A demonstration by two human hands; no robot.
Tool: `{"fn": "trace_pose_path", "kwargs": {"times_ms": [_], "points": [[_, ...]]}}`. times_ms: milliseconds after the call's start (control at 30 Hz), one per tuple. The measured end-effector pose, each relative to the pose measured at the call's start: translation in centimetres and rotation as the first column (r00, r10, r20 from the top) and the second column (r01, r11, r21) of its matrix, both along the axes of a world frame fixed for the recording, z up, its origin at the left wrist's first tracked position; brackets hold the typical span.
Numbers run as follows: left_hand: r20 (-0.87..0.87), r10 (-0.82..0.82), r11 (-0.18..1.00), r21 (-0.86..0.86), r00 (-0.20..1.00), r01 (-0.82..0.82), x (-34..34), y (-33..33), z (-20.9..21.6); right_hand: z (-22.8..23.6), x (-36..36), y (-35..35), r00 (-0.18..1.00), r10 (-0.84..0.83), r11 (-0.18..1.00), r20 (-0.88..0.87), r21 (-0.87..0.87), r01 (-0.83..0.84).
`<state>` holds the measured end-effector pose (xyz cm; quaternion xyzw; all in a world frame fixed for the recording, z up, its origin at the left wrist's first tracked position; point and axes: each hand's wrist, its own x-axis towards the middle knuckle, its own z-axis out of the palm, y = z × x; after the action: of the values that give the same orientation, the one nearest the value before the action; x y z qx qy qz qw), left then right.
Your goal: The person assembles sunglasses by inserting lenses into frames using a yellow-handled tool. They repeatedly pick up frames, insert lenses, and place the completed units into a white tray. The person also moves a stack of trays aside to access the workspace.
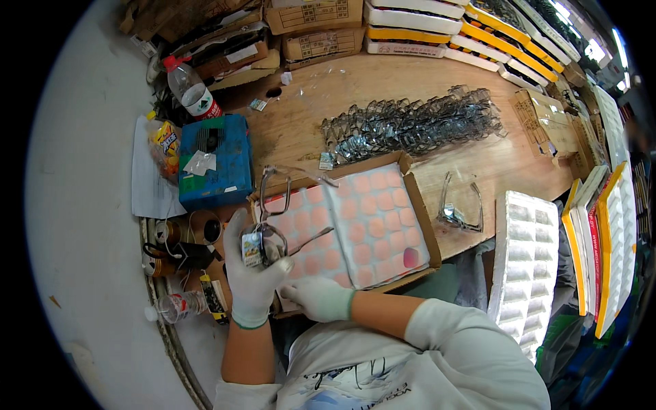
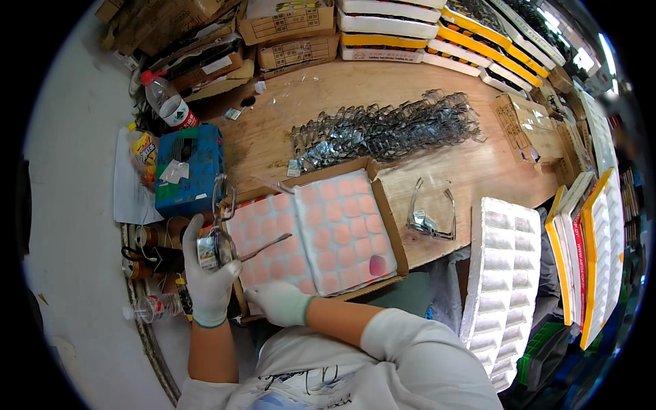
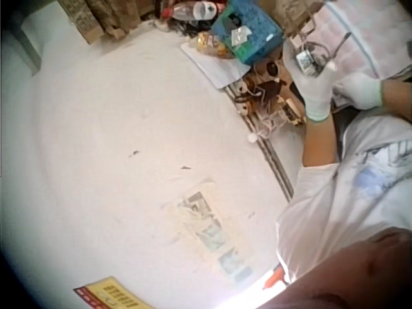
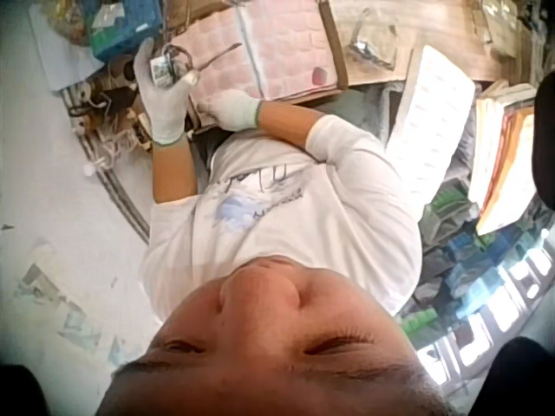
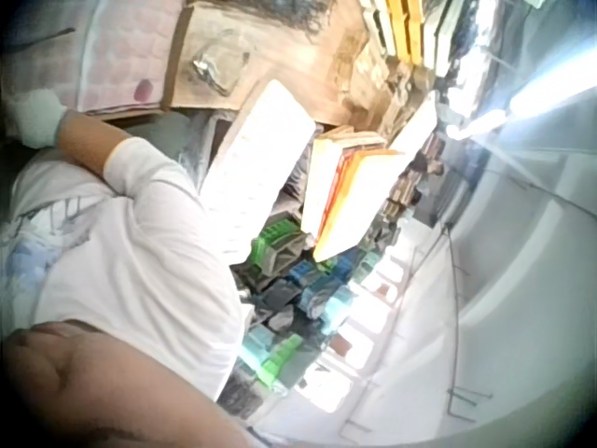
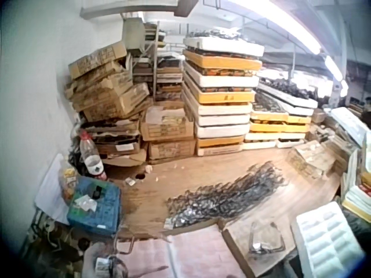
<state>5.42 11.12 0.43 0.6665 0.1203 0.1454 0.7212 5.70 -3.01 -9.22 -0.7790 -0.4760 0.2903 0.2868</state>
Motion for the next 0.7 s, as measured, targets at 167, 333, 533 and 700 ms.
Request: {"fn": "trace_pose_path", "kwargs": {"times_ms": [167,333,533,700], "points": [[0.019,-0.055,0.998,-0.039,0.998,0.056,-2.8,-0.5,0.4,7.3,-0.2,-11.9,0.965,-0.258,0.881,-0.042,0.399,0.253],[0.023,-0.271,0.945,-0.183,0.962,0.27,-4.3,-3.3,0.3,10.7,2.7,-16.0,0.55,-0.754,0.655,0.359,0.476,0.586],[-0.05,-0.501,0.851,-0.211,0.864,0.481,-5.8,-6.0,1.7,8.1,3.1,-17.8,0.625,-0.61,0.79,0.487,0.305,0.532],[-0.186,-0.528,0.849,-0.1,0.829,0.519,-6.1,-6.7,1.4,9.0,2.5,-17.6,0.622,-0.566,0.824,0.541,0.345,0.449]]}}
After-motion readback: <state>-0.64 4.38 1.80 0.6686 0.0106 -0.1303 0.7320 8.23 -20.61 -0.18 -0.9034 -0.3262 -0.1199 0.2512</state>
